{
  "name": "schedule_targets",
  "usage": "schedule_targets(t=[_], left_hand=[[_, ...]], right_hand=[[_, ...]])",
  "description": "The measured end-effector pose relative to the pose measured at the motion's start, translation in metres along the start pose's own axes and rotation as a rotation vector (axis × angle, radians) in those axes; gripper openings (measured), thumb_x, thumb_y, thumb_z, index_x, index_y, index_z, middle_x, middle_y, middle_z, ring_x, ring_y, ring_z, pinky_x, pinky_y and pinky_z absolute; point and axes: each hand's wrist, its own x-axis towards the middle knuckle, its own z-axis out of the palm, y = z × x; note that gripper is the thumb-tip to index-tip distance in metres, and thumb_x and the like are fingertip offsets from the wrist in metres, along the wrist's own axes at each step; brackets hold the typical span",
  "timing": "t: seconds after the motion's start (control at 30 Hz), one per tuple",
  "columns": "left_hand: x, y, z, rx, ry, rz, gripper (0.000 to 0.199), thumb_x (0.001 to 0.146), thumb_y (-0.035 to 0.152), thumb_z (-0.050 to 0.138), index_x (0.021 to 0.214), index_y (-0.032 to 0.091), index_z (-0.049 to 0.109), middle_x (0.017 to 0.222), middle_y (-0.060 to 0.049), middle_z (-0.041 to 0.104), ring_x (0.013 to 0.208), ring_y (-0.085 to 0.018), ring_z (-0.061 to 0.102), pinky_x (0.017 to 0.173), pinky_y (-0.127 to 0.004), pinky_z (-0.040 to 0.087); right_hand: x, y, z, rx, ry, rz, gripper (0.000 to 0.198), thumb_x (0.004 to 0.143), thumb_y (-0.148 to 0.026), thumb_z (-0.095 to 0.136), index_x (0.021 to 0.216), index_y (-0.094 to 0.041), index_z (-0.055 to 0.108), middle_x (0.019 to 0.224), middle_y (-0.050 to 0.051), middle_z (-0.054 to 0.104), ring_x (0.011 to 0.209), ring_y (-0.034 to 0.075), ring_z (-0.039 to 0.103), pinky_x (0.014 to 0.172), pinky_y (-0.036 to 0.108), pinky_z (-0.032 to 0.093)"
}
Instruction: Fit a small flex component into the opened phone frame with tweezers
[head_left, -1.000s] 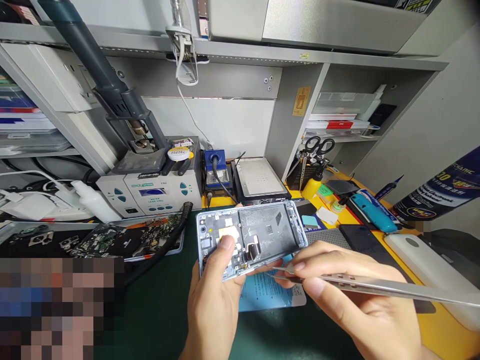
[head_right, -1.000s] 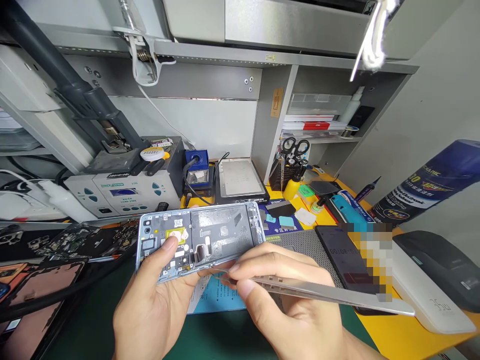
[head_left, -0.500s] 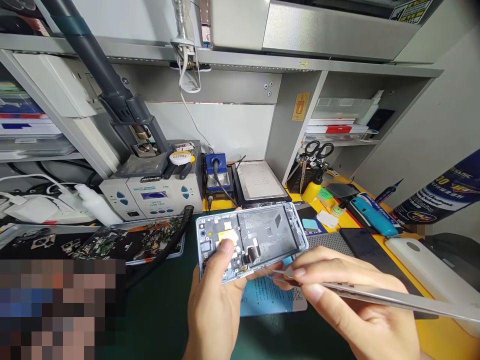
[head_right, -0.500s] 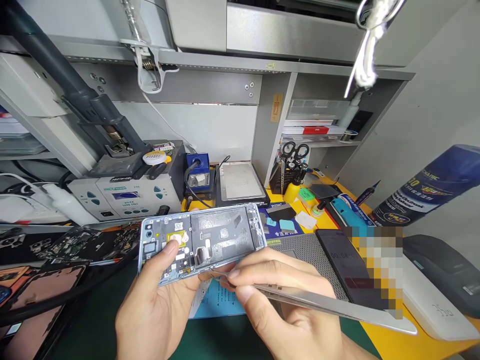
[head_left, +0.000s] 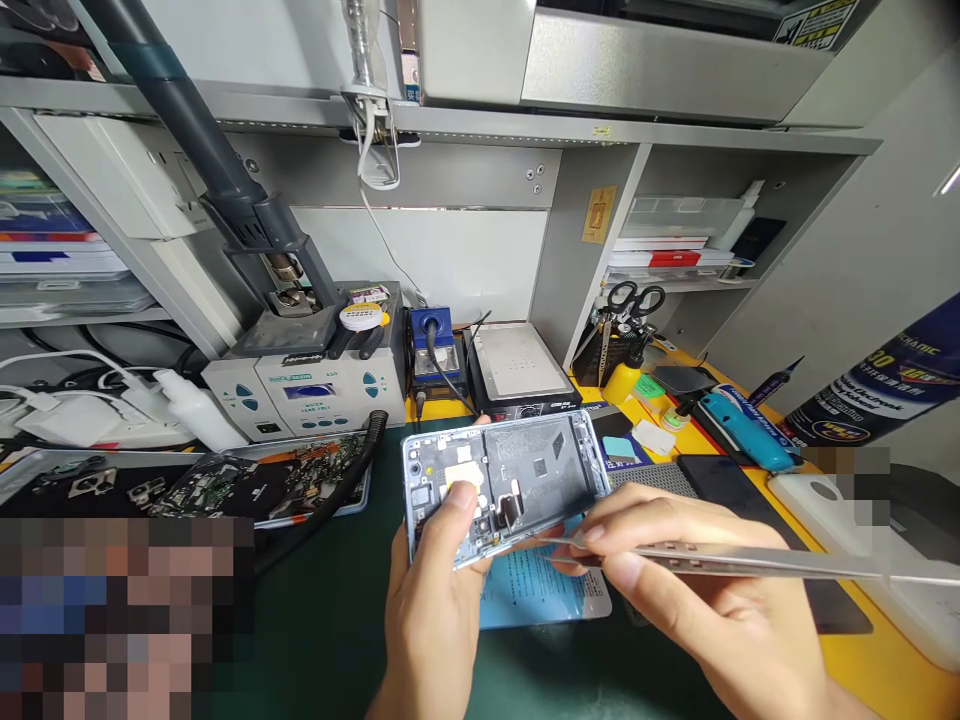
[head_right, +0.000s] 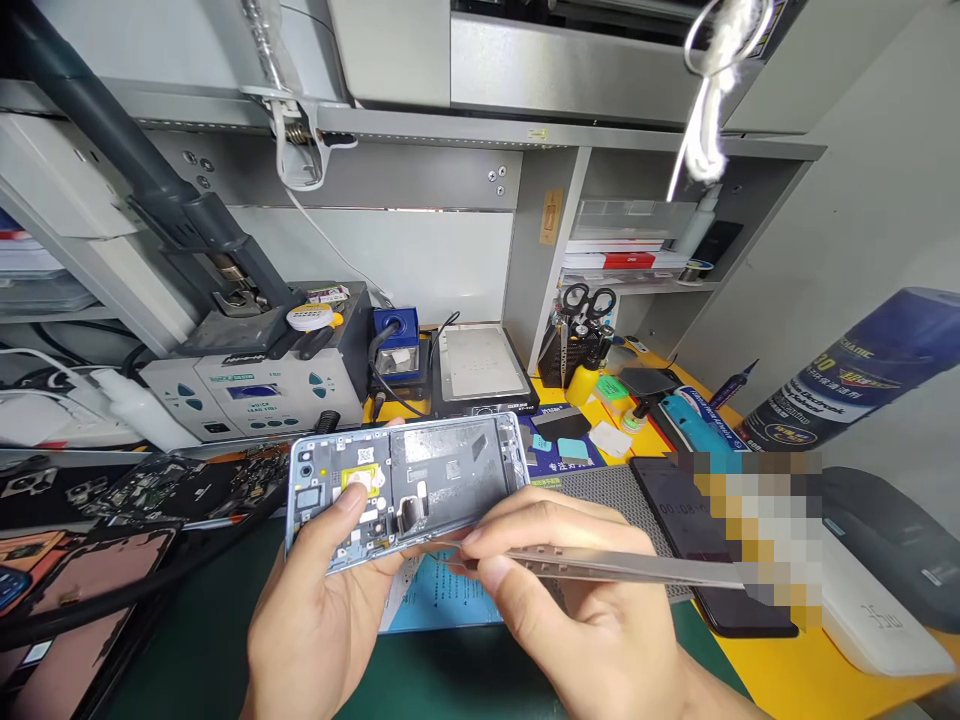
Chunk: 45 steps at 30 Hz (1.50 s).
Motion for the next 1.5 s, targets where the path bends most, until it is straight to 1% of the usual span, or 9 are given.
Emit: schedule_targets(t=[0.17,0.27,0.53,0.67,0.83,0.9,1.1,1.27,1.5], left_hand=[[0.0003,-0.0013,0.0038,0.034,-0.016,0.003,0.062,0.088,0.029,0.070,0.148,0.024,0.055,0.130,-0.011,0.073,0.117,-0.040,0.069,0.093,-0.052,0.060],[-0.0013,-0.0012,0.0048,0.045,-0.023,0.021,0.056,0.090,0.032,0.069,0.145,0.022,0.059,0.132,-0.011,0.073,0.120,-0.039,0.068,0.096,-0.051,0.060],[-0.0031,-0.0020,0.0030,-0.001,-0.054,0.009,0.034,0.090,0.029,0.070,0.123,0.021,0.073,0.129,-0.009,0.075,0.126,-0.038,0.064,0.099,-0.049,0.059],[-0.0023,-0.0013,0.0037,-0.005,-0.046,-0.001,0.036,0.090,0.028,0.069,0.125,0.020,0.072,0.129,-0.010,0.075,0.126,-0.038,0.064,0.100,-0.051,0.058],[-0.0030,-0.0016,0.0034,0.004,-0.043,-0.002,0.053,0.091,0.030,0.068,0.143,0.024,0.060,0.120,-0.009,0.078,0.120,-0.037,0.068,0.097,-0.049,0.059],[-0.0034,-0.0017,0.0033,0.007,-0.038,0.003,0.055,0.091,0.030,0.068,0.145,0.024,0.058,0.120,-0.009,0.078,0.119,-0.036,0.068,0.097,-0.049,0.060],[-0.0038,-0.0011,0.0042,-0.002,-0.050,0.014,0.035,0.092,0.028,0.068,0.126,0.019,0.071,0.128,-0.010,0.075,0.121,-0.036,0.067,0.099,-0.048,0.059],[-0.0037,-0.0017,0.0039,0.003,-0.032,0.004,0.035,0.090,0.029,0.071,0.123,0.020,0.073,0.119,-0.010,0.078,0.117,-0.036,0.070,0.100,-0.051,0.058],[-0.0031,-0.0020,0.0041,-0.014,-0.054,0.019,0.032,0.089,0.027,0.071,0.120,0.022,0.076,0.130,-0.008,0.075,0.128,-0.036,0.063,0.101,-0.047,0.058]], right_hand=[[-0.0007,-0.0061,0.0019,-0.067,0.063,-0.031,0.024,0.085,-0.008,0.067,0.091,-0.028,0.079,0.079,0.001,0.079,0.068,0.017,0.076,0.062,0.022,0.063],[-0.0009,-0.0063,0.0045,-0.097,0.070,-0.055,0.026,0.083,-0.006,0.067,0.090,-0.027,0.080,0.080,0.001,0.080,0.069,0.016,0.077,0.064,0.020,0.064],[-0.0018,-0.0057,0.0076,-0.019,0.041,-0.040,0.027,0.084,-0.004,0.066,0.093,-0.025,0.081,0.082,0.002,0.080,0.070,0.016,0.078,0.066,0.022,0.066],[0.0005,-0.0075,0.0083,-0.015,0.050,-0.045,0.028,0.083,-0.003,0.065,0.092,-0.026,0.080,0.080,0.001,0.080,0.069,0.016,0.078,0.064,0.022,0.065],[-0.0012,-0.0068,0.0081,-0.006,0.032,-0.043,0.029,0.083,-0.002,0.065,0.094,-0.024,0.080,0.081,0.002,0.081,0.071,0.017,0.078,0.066,0.023,0.066],[-0.0020,-0.0058,0.0080,0.005,0.042,-0.046,0.029,0.084,-0.002,0.064,0.094,-0.023,0.080,0.082,0.003,0.080,0.071,0.017,0.078,0.066,0.024,0.066],[-0.0011,-0.0026,0.0066,0.008,0.009,-0.063,0.032,0.083,0.001,0.064,0.097,-0.024,0.080,0.084,0.002,0.081,0.073,0.016,0.078,0.067,0.023,0.065],[-0.0023,-0.0024,0.0054,0.007,0.004,-0.057,0.032,0.083,0.001,0.064,0.097,-0.023,0.079,0.085,0.002,0.080,0.072,0.016,0.078,0.067,0.024,0.065],[-0.0023,-0.0025,0.0068,0.014,0.007,-0.064,0.032,0.083,0.001,0.064,0.099,-0.023,0.080,0.086,0.003,0.081,0.074,0.016,0.078,0.068,0.023,0.065]])
